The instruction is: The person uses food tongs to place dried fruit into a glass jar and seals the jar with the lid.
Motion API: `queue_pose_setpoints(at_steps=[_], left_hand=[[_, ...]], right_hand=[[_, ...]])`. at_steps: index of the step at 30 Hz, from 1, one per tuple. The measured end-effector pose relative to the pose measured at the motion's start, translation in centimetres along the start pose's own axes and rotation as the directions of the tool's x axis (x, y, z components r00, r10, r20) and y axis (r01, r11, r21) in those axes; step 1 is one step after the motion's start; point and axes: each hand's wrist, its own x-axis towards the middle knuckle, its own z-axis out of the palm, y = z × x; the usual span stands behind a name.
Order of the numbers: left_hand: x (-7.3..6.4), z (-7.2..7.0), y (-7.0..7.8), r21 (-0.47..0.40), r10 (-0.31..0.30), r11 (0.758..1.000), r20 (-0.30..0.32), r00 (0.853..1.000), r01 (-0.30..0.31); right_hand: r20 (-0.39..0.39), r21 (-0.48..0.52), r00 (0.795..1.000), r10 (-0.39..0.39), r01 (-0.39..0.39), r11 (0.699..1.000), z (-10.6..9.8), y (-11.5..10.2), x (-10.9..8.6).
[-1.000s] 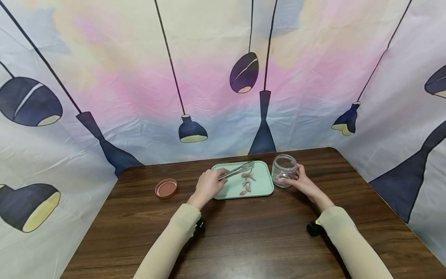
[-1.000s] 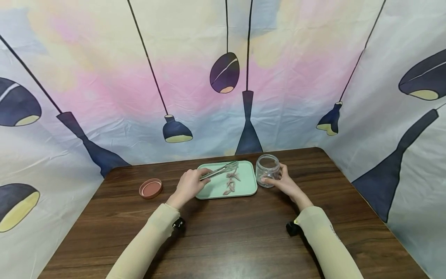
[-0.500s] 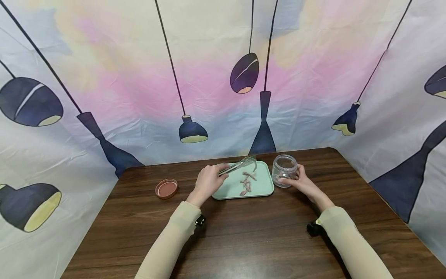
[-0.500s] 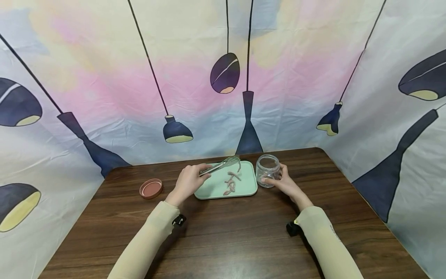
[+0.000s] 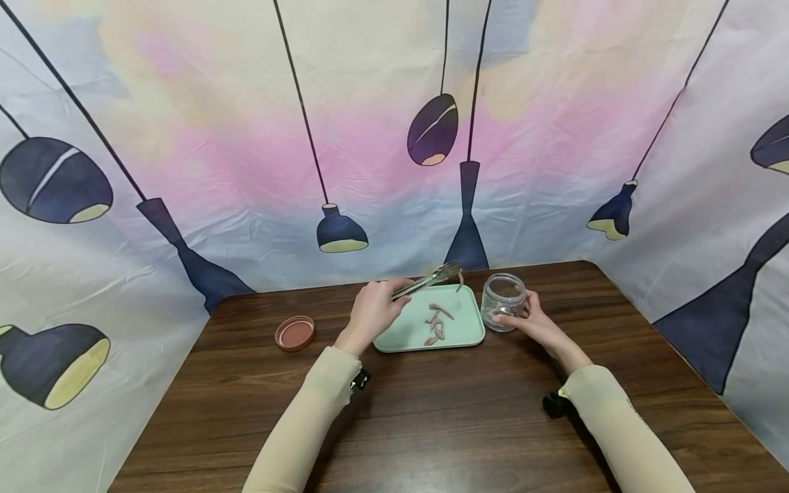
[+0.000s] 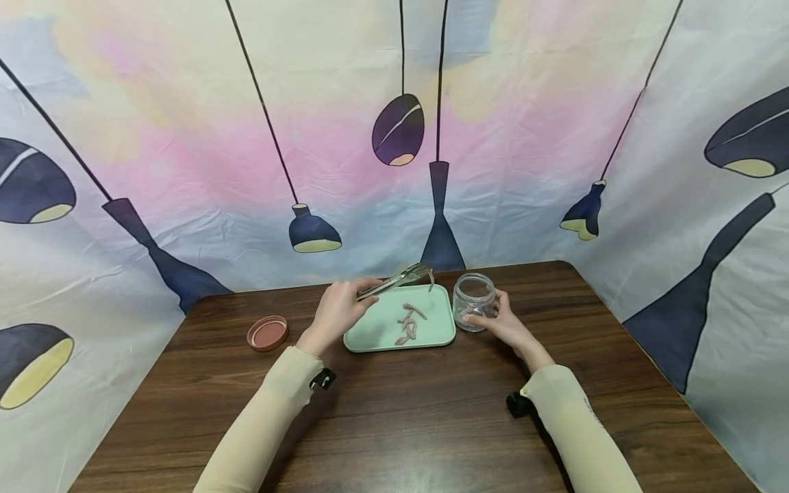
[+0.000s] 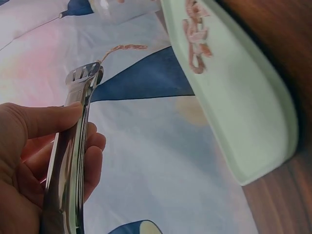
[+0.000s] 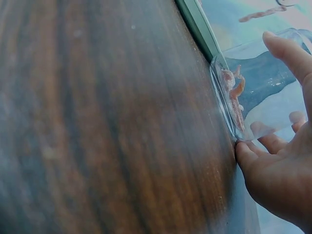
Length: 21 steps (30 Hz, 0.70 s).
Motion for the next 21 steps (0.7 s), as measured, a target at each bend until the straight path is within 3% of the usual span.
queue_pose_setpoints(at_steps=[21], left_hand=[[3.5, -2.5, 2.8, -0.053, 0.069, 0.996, -0.05, 0.996, -0.072]], right_hand=[[0.006, 0.02, 1.0, 0.003, -0.003, 1.0, -0.1, 0.3, 0.2]])
